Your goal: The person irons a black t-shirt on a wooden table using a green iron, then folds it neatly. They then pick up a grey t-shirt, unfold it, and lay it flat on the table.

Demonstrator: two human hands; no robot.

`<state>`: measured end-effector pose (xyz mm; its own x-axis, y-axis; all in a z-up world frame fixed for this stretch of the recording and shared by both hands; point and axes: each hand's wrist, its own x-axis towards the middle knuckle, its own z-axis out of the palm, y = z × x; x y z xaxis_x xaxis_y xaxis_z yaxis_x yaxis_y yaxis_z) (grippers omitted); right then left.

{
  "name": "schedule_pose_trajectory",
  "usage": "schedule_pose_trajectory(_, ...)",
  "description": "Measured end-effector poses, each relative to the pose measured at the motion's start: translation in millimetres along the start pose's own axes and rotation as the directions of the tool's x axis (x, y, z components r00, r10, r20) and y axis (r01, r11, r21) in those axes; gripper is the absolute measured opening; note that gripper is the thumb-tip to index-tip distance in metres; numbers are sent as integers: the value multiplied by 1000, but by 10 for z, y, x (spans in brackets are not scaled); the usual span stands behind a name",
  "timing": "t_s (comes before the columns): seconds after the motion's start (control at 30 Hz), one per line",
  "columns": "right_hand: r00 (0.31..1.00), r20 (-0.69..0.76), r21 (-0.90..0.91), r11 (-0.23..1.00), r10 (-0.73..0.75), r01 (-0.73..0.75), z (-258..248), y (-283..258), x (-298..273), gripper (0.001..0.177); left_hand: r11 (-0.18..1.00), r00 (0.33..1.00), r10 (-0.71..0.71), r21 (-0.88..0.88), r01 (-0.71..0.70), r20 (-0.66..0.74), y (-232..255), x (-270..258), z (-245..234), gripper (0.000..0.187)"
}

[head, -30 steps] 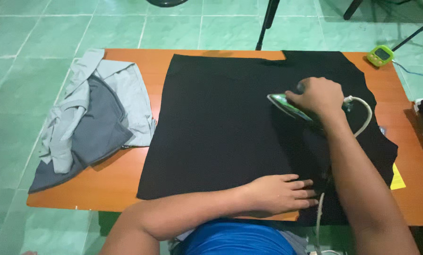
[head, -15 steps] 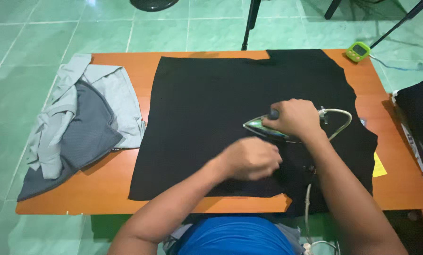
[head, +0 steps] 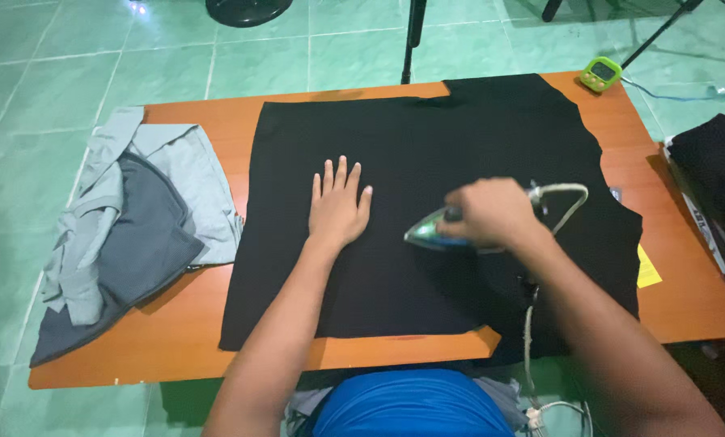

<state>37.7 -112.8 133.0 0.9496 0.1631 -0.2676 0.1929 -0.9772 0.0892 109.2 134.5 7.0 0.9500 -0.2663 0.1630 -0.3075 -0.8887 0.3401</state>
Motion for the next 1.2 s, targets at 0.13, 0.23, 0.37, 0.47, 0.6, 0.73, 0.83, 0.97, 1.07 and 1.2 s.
schedule_pose_trajectory(0.13, 997, -15, 3, 997, -71, 71, 73, -160, -482, 51, 999, 1000, 20, 48, -21, 20, 38, -43, -66, 64)
schedule_pose_trajectory(0.23, 998, -35, 28, 999, -46, 47, 133, -129, -579, 49, 999, 999, -4, 40, 2, 32, 70, -59, -125, 64)
schedule_pose_trajectory(0.37, 984, 6, 121, 977, 178, -177, 142, 116, -358, 55, 1000, 999, -6, 20, 5, 32, 79, -90, -123, 63)
schedule_pose_trajectory(0.47, 956, -88, 197, 946, 280, -259, 135, 360, -307, 57, 1000, 1000, 5, 6, -5, 26, 77, -104, -108, 60)
schedule_pose_trajectory(0.6, 953, -99, 167, 949, 286, -267, 186, 376, -461, 54, 1000, 1000, 18, 5, -18, 4, 79, -108, -131, 61)
schedule_pose_trajectory(0.73, 962, 96, 113, 958, 254, -264, 304, 143, -784, 53, 999, 999, 37, 7, -37, -1, 48, -114, -100, 61)
schedule_pose_trajectory(0.83, 978, -77, 147, 972, 196, -183, 325, 100, -963, 49, 999, 999, 40, -3, -40, 12, 43, -80, -78, 61)
schedule_pose_trajectory(0.97, 976, -73, 143, 970, 207, -196, 286, 102, -829, 52, 999, 999, 53, -9, -53, 0, 37, -114, -98, 62)
schedule_pose_trajectory(1.07, 970, -16, 132, 962, 244, -240, 278, 71, -662, 55, 999, 999, 48, -17, -48, -11, 27, -110, -82, 62)
schedule_pose_trajectory(1.2, 967, -21, 178, 953, 254, -247, 195, 11, -512, 61, 998, 998, 56, -8, -56, -26, -7, -105, -36, 62)
